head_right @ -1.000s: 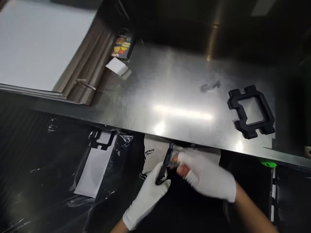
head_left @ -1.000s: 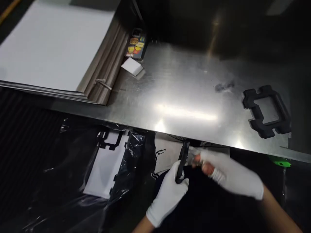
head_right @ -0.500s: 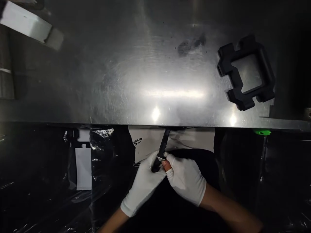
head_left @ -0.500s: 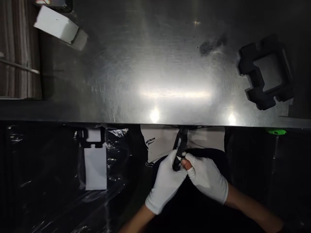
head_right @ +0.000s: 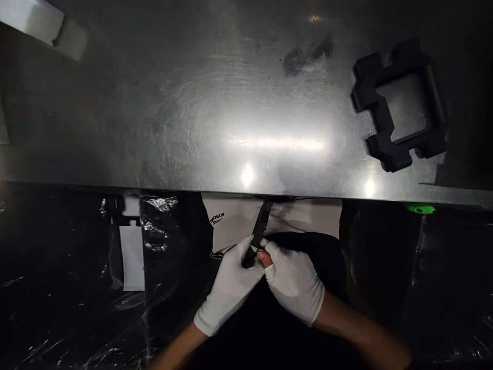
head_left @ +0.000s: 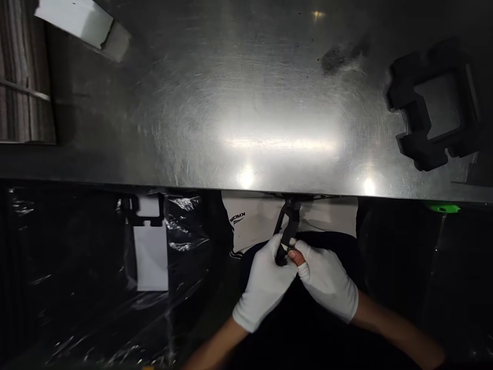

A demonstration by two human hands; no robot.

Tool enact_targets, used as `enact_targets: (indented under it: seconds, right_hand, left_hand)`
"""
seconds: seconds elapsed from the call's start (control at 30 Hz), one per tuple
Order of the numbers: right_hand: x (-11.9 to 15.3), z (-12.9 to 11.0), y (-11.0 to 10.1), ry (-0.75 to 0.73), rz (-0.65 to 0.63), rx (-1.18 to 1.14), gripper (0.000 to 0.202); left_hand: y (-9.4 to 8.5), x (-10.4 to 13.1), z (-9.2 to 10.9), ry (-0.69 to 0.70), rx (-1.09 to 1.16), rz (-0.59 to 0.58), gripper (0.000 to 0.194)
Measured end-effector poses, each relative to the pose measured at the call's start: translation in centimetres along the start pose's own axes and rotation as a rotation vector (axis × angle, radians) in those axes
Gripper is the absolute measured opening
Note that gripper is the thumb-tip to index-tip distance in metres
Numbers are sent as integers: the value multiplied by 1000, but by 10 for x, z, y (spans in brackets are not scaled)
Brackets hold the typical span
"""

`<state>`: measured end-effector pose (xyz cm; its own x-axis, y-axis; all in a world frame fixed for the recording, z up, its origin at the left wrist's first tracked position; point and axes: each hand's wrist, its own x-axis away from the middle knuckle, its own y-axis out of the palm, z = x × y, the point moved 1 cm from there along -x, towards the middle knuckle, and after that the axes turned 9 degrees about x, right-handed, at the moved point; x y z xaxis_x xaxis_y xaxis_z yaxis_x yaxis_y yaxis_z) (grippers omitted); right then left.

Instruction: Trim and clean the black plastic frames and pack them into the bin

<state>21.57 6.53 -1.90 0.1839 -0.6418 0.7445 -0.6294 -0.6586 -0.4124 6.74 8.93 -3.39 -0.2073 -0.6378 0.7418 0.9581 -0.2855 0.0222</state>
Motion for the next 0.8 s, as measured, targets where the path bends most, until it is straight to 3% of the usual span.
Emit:
enact_targets:
  seconds: [0.5,0.67,0.8]
  right_hand:
    - [3,7,21,25,99,21,30]
    - [4,9,25,48,131,-31,38]
    - [7,13,16,-48,119,-68,44]
  left_hand:
    - [2,-1,1,18,22,48,10]
    - [7,1,0,54,-23,105,9]
    - [4,3,1,62,27,81,10]
